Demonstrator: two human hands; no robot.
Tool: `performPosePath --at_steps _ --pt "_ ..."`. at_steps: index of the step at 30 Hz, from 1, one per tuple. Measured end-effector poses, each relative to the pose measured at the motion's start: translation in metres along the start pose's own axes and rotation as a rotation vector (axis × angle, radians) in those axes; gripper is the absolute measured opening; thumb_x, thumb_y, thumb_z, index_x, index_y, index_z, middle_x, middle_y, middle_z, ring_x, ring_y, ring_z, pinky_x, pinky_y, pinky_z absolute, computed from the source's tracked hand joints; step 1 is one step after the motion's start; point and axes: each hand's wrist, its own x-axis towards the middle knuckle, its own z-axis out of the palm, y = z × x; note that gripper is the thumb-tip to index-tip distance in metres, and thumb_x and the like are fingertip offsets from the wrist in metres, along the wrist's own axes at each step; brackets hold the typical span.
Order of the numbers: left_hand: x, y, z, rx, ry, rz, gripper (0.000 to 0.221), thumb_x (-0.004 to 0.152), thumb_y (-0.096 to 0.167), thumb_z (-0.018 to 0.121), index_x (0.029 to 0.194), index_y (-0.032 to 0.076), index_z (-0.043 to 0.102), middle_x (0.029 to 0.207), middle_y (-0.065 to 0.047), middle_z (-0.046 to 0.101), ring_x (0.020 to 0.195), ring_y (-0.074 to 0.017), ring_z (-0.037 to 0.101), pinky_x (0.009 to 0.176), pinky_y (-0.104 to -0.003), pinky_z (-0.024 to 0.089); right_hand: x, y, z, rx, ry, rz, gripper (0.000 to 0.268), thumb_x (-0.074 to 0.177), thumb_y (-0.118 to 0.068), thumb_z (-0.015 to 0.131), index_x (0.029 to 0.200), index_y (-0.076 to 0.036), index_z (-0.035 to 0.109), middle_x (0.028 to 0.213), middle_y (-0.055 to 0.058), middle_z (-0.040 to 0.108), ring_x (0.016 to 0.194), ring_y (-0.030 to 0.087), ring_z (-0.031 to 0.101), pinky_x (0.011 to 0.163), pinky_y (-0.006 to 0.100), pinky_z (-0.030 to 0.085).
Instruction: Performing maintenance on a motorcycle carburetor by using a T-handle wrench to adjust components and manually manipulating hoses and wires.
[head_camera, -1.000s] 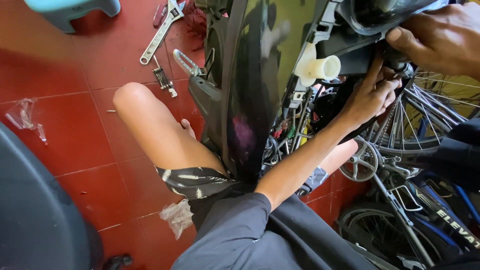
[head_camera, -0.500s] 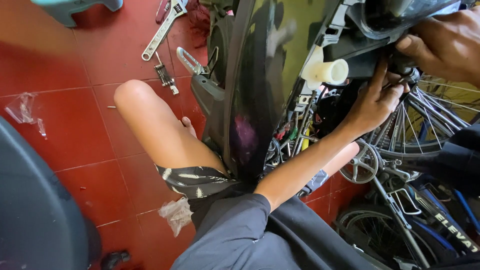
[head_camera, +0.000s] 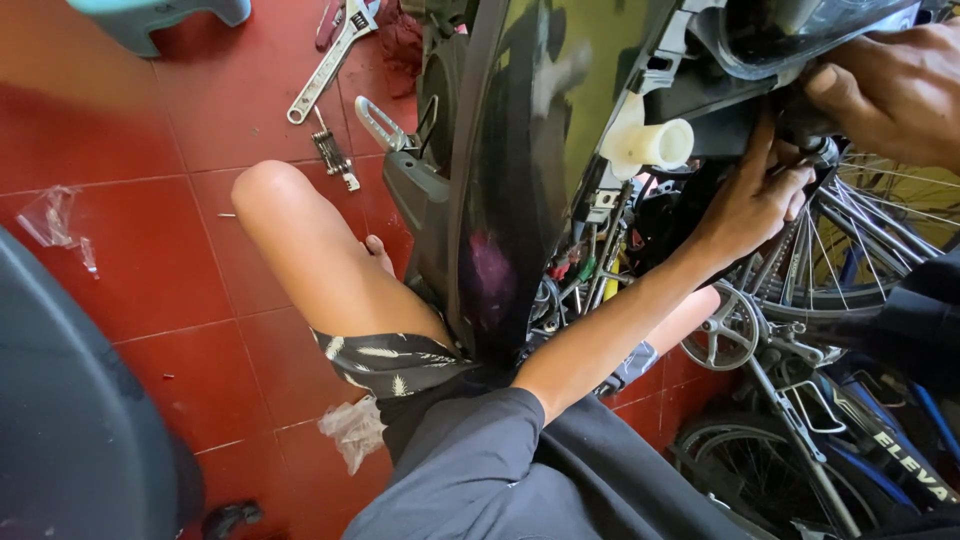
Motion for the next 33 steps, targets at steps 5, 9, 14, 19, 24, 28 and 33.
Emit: performPosePath --at_steps 5,9,14,19,24,28,33 --pt "-0.005 0.01 0.0 0.012 -0.003 -0.005 0.09 0.096 0.008 0.047 0.172 0.024 0.001 0.091 0.0 0.052 0.064 -0.0102 0.051 0.056 -0.025 0.044 -0.006 -0.009 0.002 -0.065 0.147 -0.022 0.054 0.13 -0.041 0.035 0.113 -0.007 0.073 0.095 0.011 0.077 0.055 0.02 0.064 0.057 0.029 0.053" --pt "-0.003 0.005 0.0 0.001 -0.012 0.005 0.089 0.096 0.007 0.047 0.171 0.023 0.001 0.09 -0.002 0.052 0.063 -0.0114 0.052 0.055 -0.026 0.045 0.0 -0.015 -0.009 -0.007 0.15 -0.047 0.052 0.129 -0.038 0.037 0.113 -0.003 0.072 0.092 0.014 0.075 0.052 0.022 0.062 0.054 0.03 0.052" --pt "-0.006 0.005 -0.001 0.006 0.013 0.01 0.089 0.095 0.007 0.05 0.171 0.02 0.005 0.091 -0.003 0.054 0.063 -0.0124 0.052 0.056 -0.027 0.046 0.005 -0.019 -0.012 0.062 0.108 -0.079 0.055 0.123 -0.041 0.034 0.118 -0.001 0.072 0.085 0.014 0.073 0.058 0.026 0.067 0.057 0.034 0.055" --pt "-0.005 0.011 -0.001 0.041 0.034 -0.027 0.085 0.096 0.005 0.05 0.17 0.014 0.01 0.089 -0.005 0.056 0.063 -0.0149 0.055 0.057 -0.029 0.049 0.003 -0.025 -0.015 0.061 0.123 -0.016 0.064 0.126 -0.041 0.025 0.132 0.003 0.072 0.086 0.015 0.074 0.062 0.027 0.07 0.057 0.034 0.057" --pt "-0.008 0.016 0.001 0.086 0.027 -0.061 0.083 0.096 0.007 0.05 0.17 0.016 0.012 0.095 -0.008 0.056 0.064 -0.0165 0.057 0.057 -0.031 0.049 0.003 -0.018 -0.015 0.015 0.071 -0.014 0.052 0.129 -0.035 0.034 0.12 -0.004 0.075 0.079 0.01 0.074 0.062 0.024 0.072 0.061 0.033 0.058" --pt "-0.007 0.02 0.0 0.075 0.017 -0.04 0.088 0.096 0.009 0.05 0.171 0.019 0.005 0.092 -0.006 0.055 0.064 -0.0152 0.056 0.057 -0.029 0.049 -0.002 -0.01 0.0 -0.052 0.105 0.023 0.063 0.133 -0.041 0.029 0.106 -0.01 0.076 0.086 0.007 0.075 0.066 0.021 0.07 0.065 0.03 0.052" --pt "-0.012 0.012 0.0 0.232 0.055 -0.02 0.078 0.098 0.008 0.05 0.168 0.009 0.014 0.108 -0.012 0.065 0.068 -0.0214 0.064 0.057 -0.032 0.055 -0.008 -0.026 -0.01 -0.297 0.081 0.127 0.061 0.137 -0.044 0.021 0.128 -0.022 0.077 0.096 -0.004 0.079 0.065 0.013 0.072 0.063 0.024 0.052"
